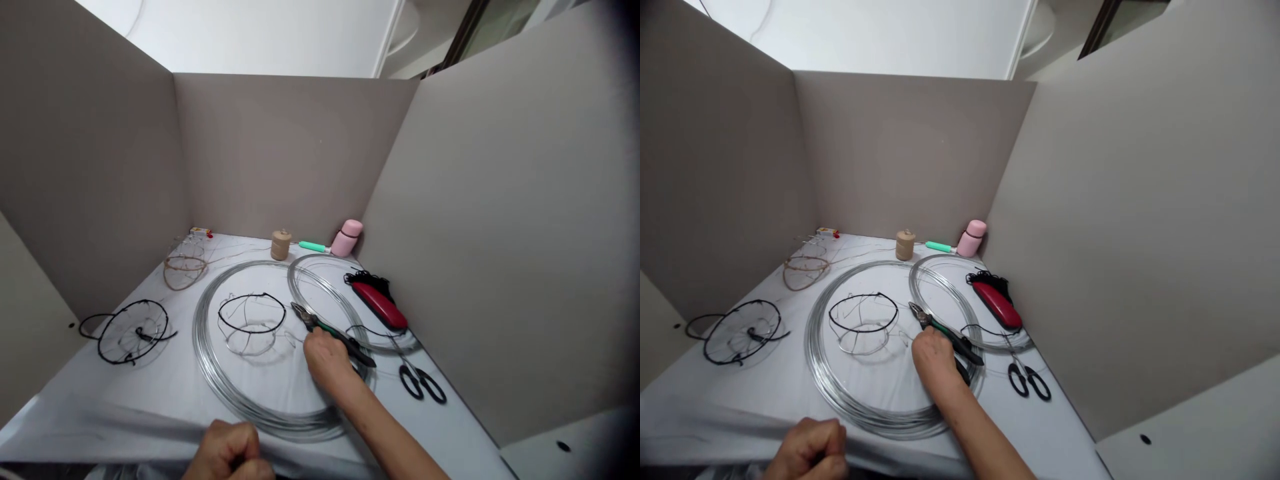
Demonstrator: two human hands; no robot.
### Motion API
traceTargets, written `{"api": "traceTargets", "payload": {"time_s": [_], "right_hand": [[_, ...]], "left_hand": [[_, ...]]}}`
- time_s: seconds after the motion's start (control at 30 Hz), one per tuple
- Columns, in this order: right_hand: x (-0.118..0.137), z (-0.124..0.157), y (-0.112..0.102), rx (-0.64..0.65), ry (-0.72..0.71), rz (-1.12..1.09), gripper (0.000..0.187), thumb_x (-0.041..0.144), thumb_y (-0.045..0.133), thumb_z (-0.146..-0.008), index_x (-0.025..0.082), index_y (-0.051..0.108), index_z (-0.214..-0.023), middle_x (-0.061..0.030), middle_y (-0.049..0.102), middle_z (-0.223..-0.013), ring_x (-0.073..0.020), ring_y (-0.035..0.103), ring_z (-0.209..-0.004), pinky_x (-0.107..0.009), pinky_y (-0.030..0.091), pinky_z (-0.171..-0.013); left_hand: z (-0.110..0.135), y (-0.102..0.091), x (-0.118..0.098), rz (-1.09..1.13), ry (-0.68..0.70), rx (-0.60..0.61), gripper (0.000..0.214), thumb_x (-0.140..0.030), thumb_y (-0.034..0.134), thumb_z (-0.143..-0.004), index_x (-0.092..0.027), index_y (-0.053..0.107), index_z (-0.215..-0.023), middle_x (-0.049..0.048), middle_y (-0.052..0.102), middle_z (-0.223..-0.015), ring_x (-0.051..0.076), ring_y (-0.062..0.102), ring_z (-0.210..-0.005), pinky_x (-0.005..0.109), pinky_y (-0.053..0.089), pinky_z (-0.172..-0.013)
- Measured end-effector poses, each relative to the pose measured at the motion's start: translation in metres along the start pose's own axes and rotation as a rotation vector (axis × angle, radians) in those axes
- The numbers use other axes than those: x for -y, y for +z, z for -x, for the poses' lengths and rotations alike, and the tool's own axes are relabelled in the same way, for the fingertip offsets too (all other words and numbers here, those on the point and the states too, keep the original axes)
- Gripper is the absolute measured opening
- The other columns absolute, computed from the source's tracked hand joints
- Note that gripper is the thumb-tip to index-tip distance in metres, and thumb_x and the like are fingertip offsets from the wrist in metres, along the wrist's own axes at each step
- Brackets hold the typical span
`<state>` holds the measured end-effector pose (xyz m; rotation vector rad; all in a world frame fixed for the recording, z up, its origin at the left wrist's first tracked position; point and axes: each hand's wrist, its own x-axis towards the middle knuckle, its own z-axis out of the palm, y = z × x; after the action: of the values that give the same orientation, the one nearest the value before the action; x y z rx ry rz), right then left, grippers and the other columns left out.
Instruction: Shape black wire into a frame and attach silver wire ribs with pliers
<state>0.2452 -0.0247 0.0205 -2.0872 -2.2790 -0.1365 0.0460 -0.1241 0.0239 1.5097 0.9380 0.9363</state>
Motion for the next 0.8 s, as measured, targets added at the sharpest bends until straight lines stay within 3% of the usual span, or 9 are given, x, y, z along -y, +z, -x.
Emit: {"api": "traceTargets", "payload": {"time_s": [0.13,0.23,0.3,0.33,0.4,0.5,0.6,0.7,0.8], "right_hand": [[-0.006,-0.004,-0.005,0.024,0.076,-0.113,0.029,-0.006,0.037,-0.074,0.006,0.063,-0.080,-0.0227,0.067,-0.078,-0.0297,0.065,-0.073,-0.034,0.043,-0.060],[-0.013,0.006,-0.012,0.012,0.172,-0.229,0.021,0.004,0.038,-0.079,0.011,0.058,-0.079,-0.0162,0.067,-0.067,-0.0261,0.065,-0.063,-0.032,0.043,-0.054],[-0.012,0.021,-0.016,0.002,0.208,-0.393,0.019,0.016,0.036,-0.085,0.016,0.052,-0.076,-0.0083,0.065,-0.064,-0.0178,0.063,-0.055,-0.025,0.043,-0.049],[-0.008,0.030,-0.017,-0.004,0.224,-0.514,0.023,0.022,0.031,-0.089,0.018,0.048,-0.075,-0.0042,0.063,-0.063,-0.0130,0.060,-0.049,-0.021,0.041,-0.045],[0.005,0.049,-0.019,0.078,0.273,-1.187,0.023,0.039,0.036,-0.087,0.020,0.046,-0.079,0.0021,0.057,-0.058,-0.0093,0.051,-0.040,-0.018,0.033,-0.034],[0.033,0.068,-0.021,0.229,0.287,-1.708,0.032,0.050,0.056,-0.074,0.019,0.048,-0.078,0.0074,0.050,-0.051,-0.0042,0.040,-0.033,-0.013,0.022,-0.030],[0.053,0.073,-0.021,0.274,0.270,-1.838,0.036,0.050,0.064,-0.069,0.017,0.052,-0.075,0.0062,0.053,-0.050,-0.0031,0.041,-0.034,-0.012,0.023,-0.030],[0.060,0.069,-0.019,0.295,0.257,-1.860,0.036,0.048,0.069,-0.066,0.015,0.061,-0.079,0.0007,0.061,-0.059,-0.0058,0.049,-0.039,-0.014,0.030,-0.032],[0.062,0.064,-0.016,0.267,0.219,-1.880,0.033,0.043,0.073,-0.063,0.014,0.069,-0.080,-0.0057,0.067,-0.076,-0.0112,0.058,-0.054,-0.017,0.040,-0.040]], "left_hand": [[-0.008,0.004,0.007,0.003,-0.007,0.123,0.063,-0.067,0.040,-0.075,-0.019,0.019,-0.042,-0.0049,0.019,-0.039,0.007,0.018,-0.038,0.025,0.013,-0.042],[-0.014,0.003,0.016,0.064,-0.067,0.101,0.059,-0.063,0.034,-0.081,-0.019,0.037,-0.043,-0.0021,0.034,-0.038,0.008,0.032,-0.038,0.024,0.024,-0.042],[-0.022,0.004,0.021,0.170,-0.122,0.027,0.050,-0.061,0.039,-0.080,-0.017,0.055,-0.063,0.0014,0.052,-0.051,0.011,0.046,-0.045,0.022,0.032,-0.043],[-0.027,0.004,0.023,0.225,-0.153,-0.010,0.046,-0.061,0.044,-0.078,-0.017,0.058,-0.077,0.0031,0.058,-0.061,0.013,0.050,-0.049,0.021,0.034,-0.044],[-0.037,0.006,0.023,0.301,-0.200,-0.063,0.047,-0.059,0.053,-0.074,-0.017,0.058,-0.095,0.0058,0.062,-0.077,0.014,0.055,-0.059,0.021,0.038,-0.044],[-0.051,0.007,0.017,0.358,-0.198,-0.105,0.047,-0.054,0.057,-0.073,-0.015,0.062,-0.099,0.0078,0.065,-0.083,0.017,0.057,-0.071,0.022,0.043,-0.054],[-0.060,0.003,0.007,0.410,-0.158,-0.185,0.040,-0.047,0.063,-0.071,-0.013,0.067,-0.091,0.0071,0.066,-0.077,0.015,0.056,-0.069,0.023,0.043,-0.061],[-0.064,-0.008,0.001,0.440,-0.137,-0.234,0.035,-0.044,0.066,-0.070,-0.010,0.068,-0.080,0.0044,0.063,-0.061,0.012,0.053,-0.056,0.023,0.041,-0.056],[-0.065,-0.018,-0.001,0.476,-0.150,-0.245,0.037,-0.044,0.065,-0.070,-0.010,0.067,-0.083,0.0043,0.063,-0.060,0.011,0.052,-0.049,0.023,0.039,-0.050]]}}
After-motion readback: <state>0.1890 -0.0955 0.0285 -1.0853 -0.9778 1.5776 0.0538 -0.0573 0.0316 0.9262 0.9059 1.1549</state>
